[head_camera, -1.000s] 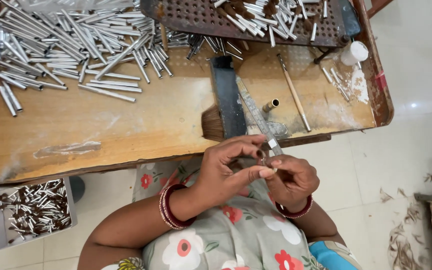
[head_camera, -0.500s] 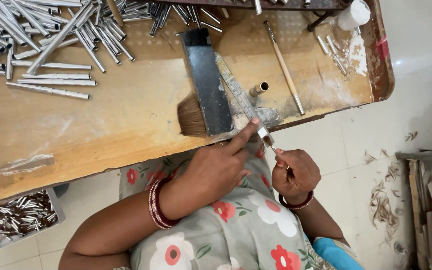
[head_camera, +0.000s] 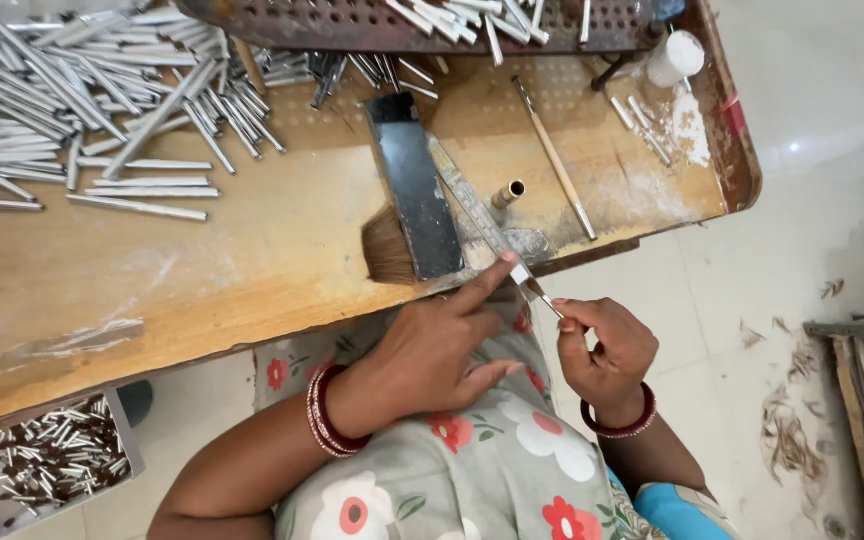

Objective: Assembling small silver tubes by inserting white tips into them at a manufacturing workbench.

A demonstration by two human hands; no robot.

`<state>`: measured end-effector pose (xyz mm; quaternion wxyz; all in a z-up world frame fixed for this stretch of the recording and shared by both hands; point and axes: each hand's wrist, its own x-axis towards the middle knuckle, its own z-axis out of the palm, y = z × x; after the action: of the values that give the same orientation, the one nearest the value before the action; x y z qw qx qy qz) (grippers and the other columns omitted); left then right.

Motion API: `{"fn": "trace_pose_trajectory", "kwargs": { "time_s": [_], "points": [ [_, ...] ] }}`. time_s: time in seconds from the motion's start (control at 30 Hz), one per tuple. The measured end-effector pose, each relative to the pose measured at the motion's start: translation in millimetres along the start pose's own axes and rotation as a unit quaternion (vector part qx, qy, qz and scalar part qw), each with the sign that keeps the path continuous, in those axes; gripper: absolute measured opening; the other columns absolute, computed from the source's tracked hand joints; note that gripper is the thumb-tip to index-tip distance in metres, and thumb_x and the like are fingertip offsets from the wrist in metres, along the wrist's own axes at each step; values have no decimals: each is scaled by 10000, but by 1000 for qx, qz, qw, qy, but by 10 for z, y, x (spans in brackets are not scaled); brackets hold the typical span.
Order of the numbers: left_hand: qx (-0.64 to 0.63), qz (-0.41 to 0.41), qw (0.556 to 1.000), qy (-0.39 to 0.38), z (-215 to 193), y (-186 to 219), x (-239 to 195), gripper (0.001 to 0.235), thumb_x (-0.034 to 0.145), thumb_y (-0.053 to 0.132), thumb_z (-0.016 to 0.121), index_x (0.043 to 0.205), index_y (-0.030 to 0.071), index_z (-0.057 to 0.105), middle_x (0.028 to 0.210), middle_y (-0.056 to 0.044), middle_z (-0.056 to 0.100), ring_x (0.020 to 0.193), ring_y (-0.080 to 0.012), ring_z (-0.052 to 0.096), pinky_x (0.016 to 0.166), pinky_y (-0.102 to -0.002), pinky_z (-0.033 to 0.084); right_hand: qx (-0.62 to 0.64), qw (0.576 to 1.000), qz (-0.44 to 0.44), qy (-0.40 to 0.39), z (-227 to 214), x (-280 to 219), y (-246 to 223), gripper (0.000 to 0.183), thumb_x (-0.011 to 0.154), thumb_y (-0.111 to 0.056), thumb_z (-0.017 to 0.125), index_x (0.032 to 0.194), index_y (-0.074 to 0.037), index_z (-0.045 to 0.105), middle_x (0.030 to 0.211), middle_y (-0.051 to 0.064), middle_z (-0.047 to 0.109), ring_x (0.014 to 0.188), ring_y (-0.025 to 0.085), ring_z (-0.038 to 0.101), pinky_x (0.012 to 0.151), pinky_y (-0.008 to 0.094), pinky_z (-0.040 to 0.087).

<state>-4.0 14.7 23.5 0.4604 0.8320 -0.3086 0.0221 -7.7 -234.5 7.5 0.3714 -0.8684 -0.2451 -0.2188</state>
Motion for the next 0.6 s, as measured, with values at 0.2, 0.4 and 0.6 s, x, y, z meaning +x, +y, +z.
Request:
{"fn": "trace_pose_trajectory", "kwargs": {
  "time_s": [0.2, 0.4, 0.6],
  "points": [
    [-64, 97, 945, 304, -225, 20, -320, 164, 988, 127, 722, 1105, 13, 707, 1386, -201, 625, 1153, -336, 746, 969, -381, 613, -4, 998, -61, 19, 67, 884, -168, 92, 1006, -3, 711, 1098, 3, 710, 1003, 137, 745, 898, 183, 732, 803, 290, 569],
    [-147, -117, 864, 467, -586, -298, -336, 170, 1051, 135, 632, 1159, 9, 669, 1344, -177, 650, 994, -200, 666, 768, -287, 559, -40, 966, -243, 72, 339, 2316, -303, 205, 1053, 25, 615, 1252, 44, 660, 1221, 230, 708, 1137, 354, 704, 996, 418, 565],
    [0, -64, 958, 280, -793, -262, -320, 462, 809, 200, 841, 1208, 50, 662, 1380, -201, 600, 1289, -379, 592, 1056, -449, 486, -17, 986, -151, -71, 298, 1703, -369, 167, 1108, -72, 691, 1265, -15, 683, 1292, 180, 696, 1175, 331, 704, 1005, 372, 564]
  ]
}}
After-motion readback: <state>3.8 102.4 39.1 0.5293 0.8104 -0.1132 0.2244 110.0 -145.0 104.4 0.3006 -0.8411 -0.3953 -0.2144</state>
